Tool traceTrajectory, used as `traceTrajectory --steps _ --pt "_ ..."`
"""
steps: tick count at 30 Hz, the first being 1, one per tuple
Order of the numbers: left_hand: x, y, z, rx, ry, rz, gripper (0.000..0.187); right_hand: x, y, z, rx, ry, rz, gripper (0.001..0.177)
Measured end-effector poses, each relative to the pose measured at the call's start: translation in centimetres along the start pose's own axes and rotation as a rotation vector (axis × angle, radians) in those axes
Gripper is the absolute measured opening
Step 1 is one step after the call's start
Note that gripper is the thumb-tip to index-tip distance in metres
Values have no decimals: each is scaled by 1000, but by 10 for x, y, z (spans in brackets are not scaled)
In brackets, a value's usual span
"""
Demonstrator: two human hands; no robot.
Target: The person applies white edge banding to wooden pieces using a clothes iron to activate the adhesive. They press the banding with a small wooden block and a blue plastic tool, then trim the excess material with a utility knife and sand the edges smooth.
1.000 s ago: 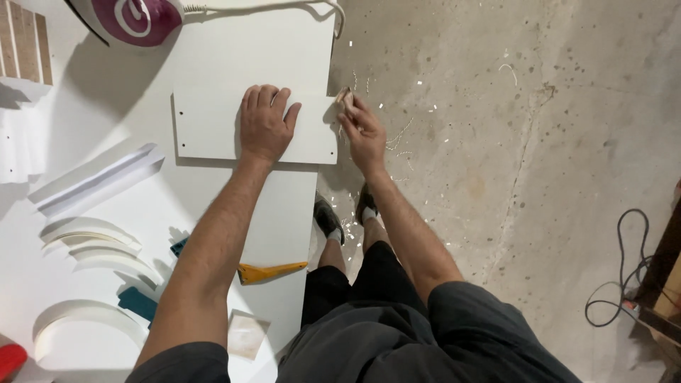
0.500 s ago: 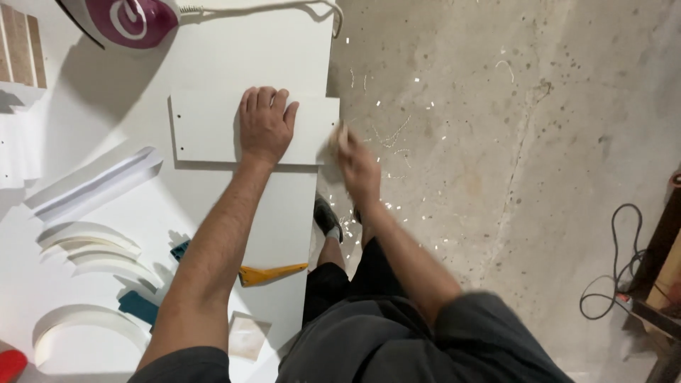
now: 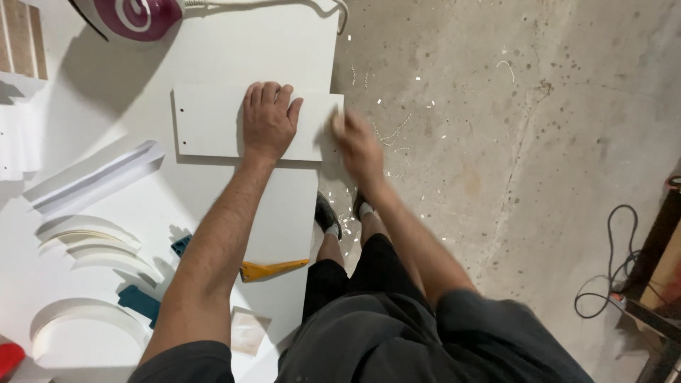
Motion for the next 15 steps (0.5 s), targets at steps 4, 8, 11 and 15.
traceTrajectory --steps 4,8,11,15 --pt "0 3 -1 -13 11 2 36 -8 -2 21 -45 21 67 21" --pt "-2 1 4 -23 10 -13 35 -31 32 -19 -73 98 104 19" --pt "-4 3 3 -20 -3 -8 35 9 -13 47 -158 61 79 20" --pt "0 3 3 -15 5 -6 33 -3 -2 22 -119 84 72 23"
Point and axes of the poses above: each hand's wrist, its own z-axis towards the middle knuckle, its own x-axis out of the palm, y = z × x, the point moved 2 cm from there along z, towards the middle knuckle, and after that the axes turned 8 degrees about -z, right-handed, at the moved point
